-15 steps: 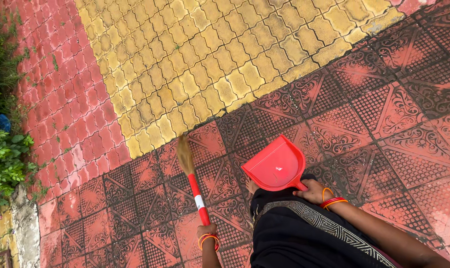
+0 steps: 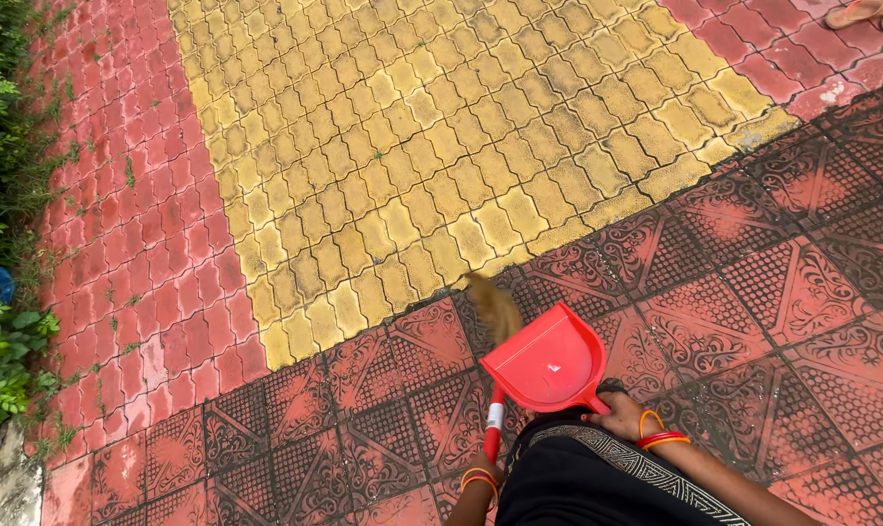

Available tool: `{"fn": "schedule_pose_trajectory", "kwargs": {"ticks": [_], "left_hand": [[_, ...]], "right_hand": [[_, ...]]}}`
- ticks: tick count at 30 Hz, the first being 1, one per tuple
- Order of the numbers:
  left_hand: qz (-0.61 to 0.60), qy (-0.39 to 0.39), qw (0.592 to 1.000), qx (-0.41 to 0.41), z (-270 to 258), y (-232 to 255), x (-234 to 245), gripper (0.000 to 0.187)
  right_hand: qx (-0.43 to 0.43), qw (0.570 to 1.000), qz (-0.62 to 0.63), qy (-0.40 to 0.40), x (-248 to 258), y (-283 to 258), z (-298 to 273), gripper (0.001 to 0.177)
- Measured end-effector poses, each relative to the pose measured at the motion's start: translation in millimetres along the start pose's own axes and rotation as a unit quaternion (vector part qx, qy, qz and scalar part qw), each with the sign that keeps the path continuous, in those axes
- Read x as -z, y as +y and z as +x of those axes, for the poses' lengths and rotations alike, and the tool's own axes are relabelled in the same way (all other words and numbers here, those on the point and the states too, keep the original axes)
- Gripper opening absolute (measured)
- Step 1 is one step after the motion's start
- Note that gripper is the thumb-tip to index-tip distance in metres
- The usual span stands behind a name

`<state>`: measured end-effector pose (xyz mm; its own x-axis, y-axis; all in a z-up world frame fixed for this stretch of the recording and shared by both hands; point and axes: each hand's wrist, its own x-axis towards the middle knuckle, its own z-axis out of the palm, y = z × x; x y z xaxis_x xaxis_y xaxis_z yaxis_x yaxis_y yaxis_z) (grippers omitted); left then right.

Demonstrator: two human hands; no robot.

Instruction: The person sweeps an outdoor tiled floor using a broom and a red dustpan, moving dirt and debris across the patterned surface.

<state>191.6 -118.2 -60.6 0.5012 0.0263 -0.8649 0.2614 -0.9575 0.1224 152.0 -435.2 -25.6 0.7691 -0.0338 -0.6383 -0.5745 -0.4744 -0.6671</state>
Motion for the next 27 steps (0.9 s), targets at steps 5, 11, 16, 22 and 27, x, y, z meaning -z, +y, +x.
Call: {"fn": "schedule_pose_trajectory", "kwargs": {"ticks": [5,11,16,22,27], "left_hand": [[0.099,-0.054,0.990,-0.087,10,23,36,0.044],[0.088,0.016,0.993,-0.083,16,-5,71,0.040],[0.012,0.002,0.996,0.094,22,-63,78,0.050],[-0.138,0.137,0.955,0.225,9,-71,111,0.049],[-0.240,0.145,0.928,0.247,29,-23,126,0.049]], "right_hand": [[-0.041,0.998,-0.036,-0.015,-20,-24,16,0.050],[-0.023,0.996,-0.081,-0.012,-25,-38,26,0.062],[-0.057,0.990,-0.113,-0.060,-14,-46,48,0.062],[-0.028,0.990,-0.102,-0.090,24,-62,90,0.065],[0.010,0.986,-0.123,-0.110,60,-69,121,0.067]]}}
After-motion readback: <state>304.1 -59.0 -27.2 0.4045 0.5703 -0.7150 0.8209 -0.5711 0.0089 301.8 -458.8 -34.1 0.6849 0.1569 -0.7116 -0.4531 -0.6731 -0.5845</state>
